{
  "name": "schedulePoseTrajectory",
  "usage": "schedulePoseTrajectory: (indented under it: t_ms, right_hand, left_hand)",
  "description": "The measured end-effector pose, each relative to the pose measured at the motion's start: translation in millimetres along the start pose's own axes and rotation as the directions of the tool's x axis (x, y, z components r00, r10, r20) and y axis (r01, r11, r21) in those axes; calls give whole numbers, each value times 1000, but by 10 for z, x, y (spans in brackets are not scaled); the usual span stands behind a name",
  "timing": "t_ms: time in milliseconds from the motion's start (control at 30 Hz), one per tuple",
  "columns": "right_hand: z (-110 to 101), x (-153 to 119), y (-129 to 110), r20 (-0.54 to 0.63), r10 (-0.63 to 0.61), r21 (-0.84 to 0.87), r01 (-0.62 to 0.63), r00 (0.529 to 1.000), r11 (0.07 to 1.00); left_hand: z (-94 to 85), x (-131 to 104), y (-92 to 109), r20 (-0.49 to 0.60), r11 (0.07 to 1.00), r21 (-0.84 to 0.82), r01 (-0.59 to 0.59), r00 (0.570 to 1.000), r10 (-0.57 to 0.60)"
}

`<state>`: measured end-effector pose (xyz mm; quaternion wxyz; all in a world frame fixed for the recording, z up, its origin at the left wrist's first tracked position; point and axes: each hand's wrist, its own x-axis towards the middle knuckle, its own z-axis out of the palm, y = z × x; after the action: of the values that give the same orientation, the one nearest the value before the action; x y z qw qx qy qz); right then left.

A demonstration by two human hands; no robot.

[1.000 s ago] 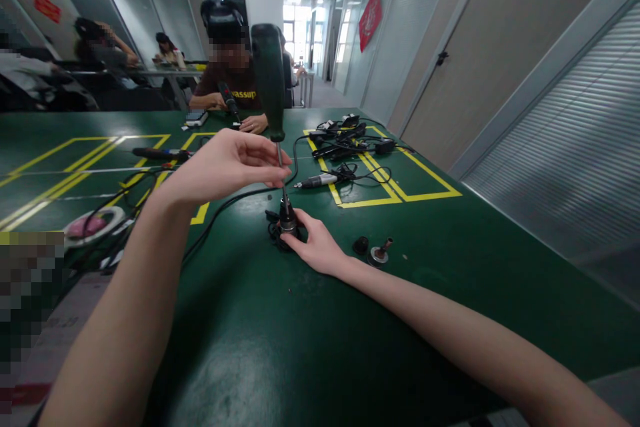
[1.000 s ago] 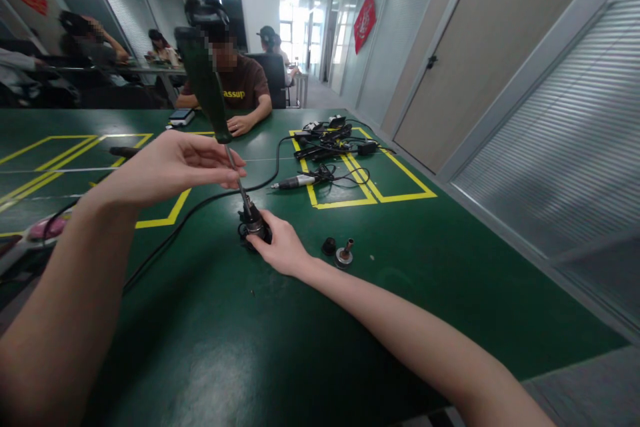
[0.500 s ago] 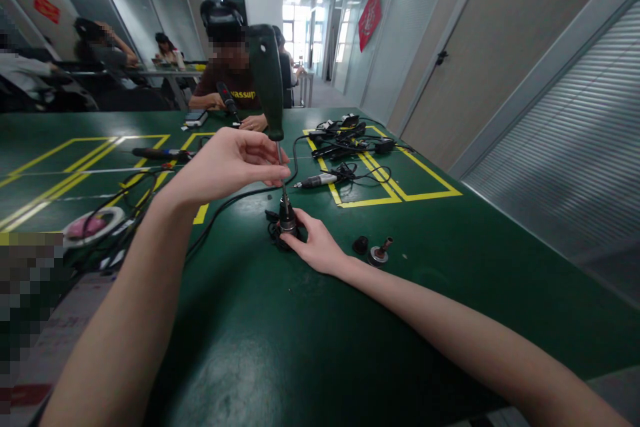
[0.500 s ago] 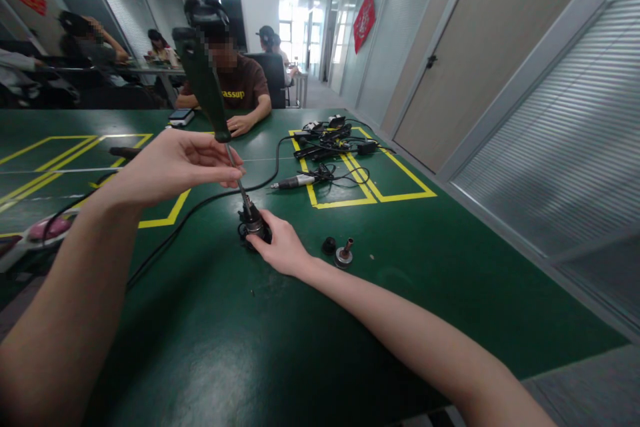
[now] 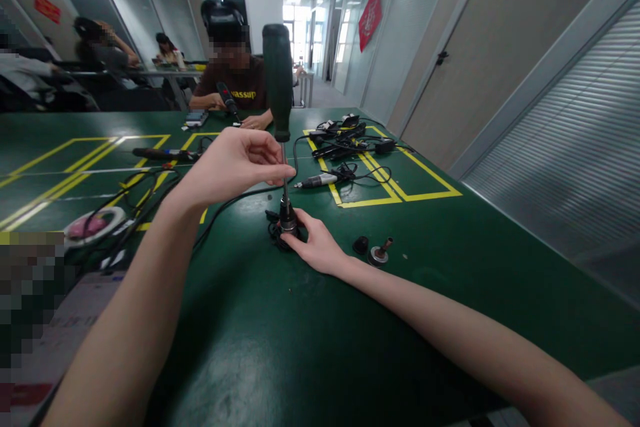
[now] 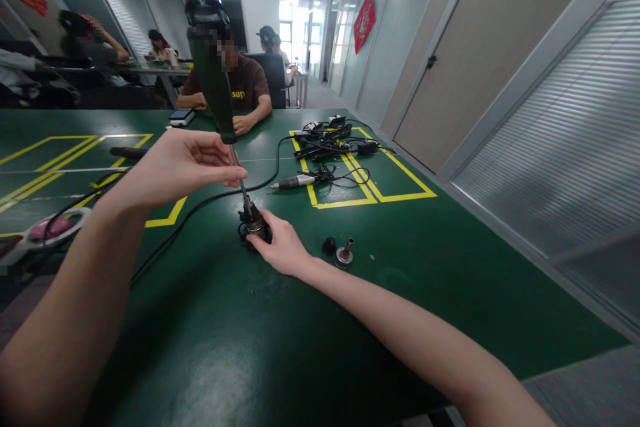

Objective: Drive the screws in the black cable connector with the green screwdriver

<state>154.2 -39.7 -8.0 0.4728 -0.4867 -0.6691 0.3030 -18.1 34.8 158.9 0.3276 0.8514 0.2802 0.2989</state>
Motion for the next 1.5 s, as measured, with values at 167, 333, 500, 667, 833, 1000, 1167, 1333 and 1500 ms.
schedulePoseTrajectory:
  t_ms: [167,333,500,667,833,1000,1167,1333,1500]
  right_hand:
    - [-4,0,-6,0,2,2,-2,1000,1000]
    - [-9,-7,-9,4,-3,7,3,1000,1000]
    - [-6,-9,-8,-1,-8,4,8,1000,1000]
    - [-3,-7,5,-5,-3,-2,3,1000,1000]
    - [9,-5,25,-10,1,3,-1,1000,1000]
    - [9,-5,27,-11,3,17,-3,1000,1000]
    - [-13,-9,-20,-8,4,30,-3,1000,1000]
    - [-1,-8,-86,-40,-14,80,18,999,997]
    - [-224,84,-340,-210,-75,132,105,975,986]
  left_hand:
    - [-32,-9,32,61,1000,4,1,998,-1]
    - [-96,-31,54,107,1000,17,20,994,-22]
    - [-52,-14,17,21,999,27,23,999,-24]
    - [-11,-11,24,9,1000,-1,28,1000,-28]
    - [-67,-36,50,59,1000,3,21,998,-21]
    - [-88,-28,37,56,1000,15,13,998,-14]
    - [-48,1,-19,16,1000,-1,3,1000,-3]
    - [-26,5,-28,25,999,-39,-6,1000,7]
    - [-11,-17,6,31,999,-39,-24,999,25]
